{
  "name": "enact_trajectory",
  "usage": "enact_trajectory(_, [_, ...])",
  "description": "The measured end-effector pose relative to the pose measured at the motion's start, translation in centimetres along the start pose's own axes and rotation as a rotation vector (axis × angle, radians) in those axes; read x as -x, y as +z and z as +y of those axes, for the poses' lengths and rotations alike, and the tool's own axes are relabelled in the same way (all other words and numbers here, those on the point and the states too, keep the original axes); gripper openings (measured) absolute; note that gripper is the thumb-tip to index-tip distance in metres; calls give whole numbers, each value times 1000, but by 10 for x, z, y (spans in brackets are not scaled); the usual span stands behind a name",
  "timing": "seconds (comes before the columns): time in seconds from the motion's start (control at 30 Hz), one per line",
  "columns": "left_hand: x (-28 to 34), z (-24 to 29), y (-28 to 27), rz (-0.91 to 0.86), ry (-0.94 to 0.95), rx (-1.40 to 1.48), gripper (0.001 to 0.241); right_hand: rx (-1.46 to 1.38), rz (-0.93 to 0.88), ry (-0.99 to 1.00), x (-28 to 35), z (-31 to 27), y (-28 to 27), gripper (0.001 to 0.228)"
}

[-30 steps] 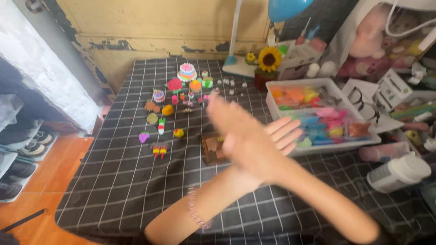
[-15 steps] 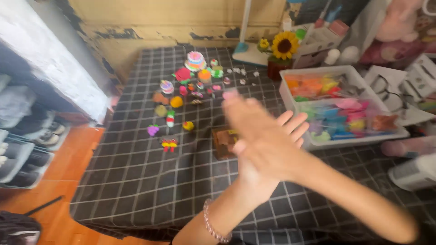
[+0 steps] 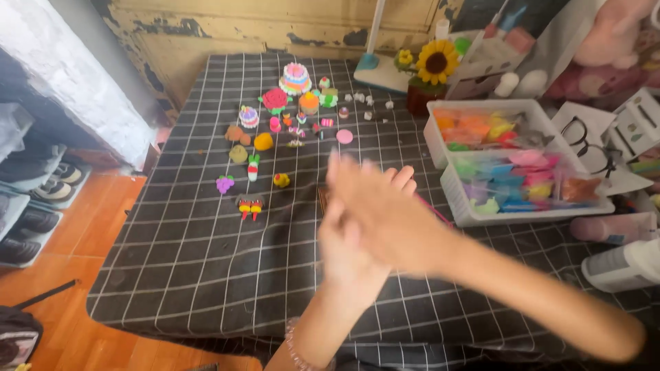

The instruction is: Decorating a miniature chocolate bar with small clay food items using hands and a small tool

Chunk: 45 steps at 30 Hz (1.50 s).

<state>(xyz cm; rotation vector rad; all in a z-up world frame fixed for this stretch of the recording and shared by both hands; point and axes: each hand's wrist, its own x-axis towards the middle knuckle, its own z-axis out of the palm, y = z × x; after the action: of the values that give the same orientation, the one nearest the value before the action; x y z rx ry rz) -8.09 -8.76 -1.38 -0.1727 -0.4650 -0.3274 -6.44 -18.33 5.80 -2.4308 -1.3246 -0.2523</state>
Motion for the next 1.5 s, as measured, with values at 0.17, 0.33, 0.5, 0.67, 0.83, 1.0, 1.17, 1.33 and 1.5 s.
enact_trajectory(0.17, [-9, -21, 27, 14, -201, -456, 123, -183, -132, 189, -20, -42, -6, 66])
enact_trajectory(0.33, [-10, -8, 59, -44, -14, -593, 118, 34, 13, -102, -32, -30, -21, 66])
enact_trajectory(0.5, [-33, 5, 37, -178, -450, -186, 85, -57, -79, -252, -37, -57, -42, 84])
enact_trajectory(0.67, [-18, 18, 55, 50, -88, -380, 75, 17, -10, -47, -44, -24, -24, 70])
enact_trajectory(0.83, [-37, 29, 53, -365, -265, -650, 124, -8, 68, -168, -39, -36, -48, 74])
enact_trajectory(1.0, [-79, -9, 90, 107, -107, -456, 143, 235, 256, 80, -46, -2, -67, 77])
enact_trajectory(1.17, [-99, 15, 82, -218, -397, -646, 144, 183, 293, -21, -46, -17, -56, 78])
enact_trajectory(1.33, [-116, 8, 84, -38, -269, -566, 99, 183, 340, 167, -68, 6, -69, 84])
enact_trajectory(1.5, [-130, 35, 53, -13, -430, -536, 86, -22, 285, -11, -58, -19, -50, 84])
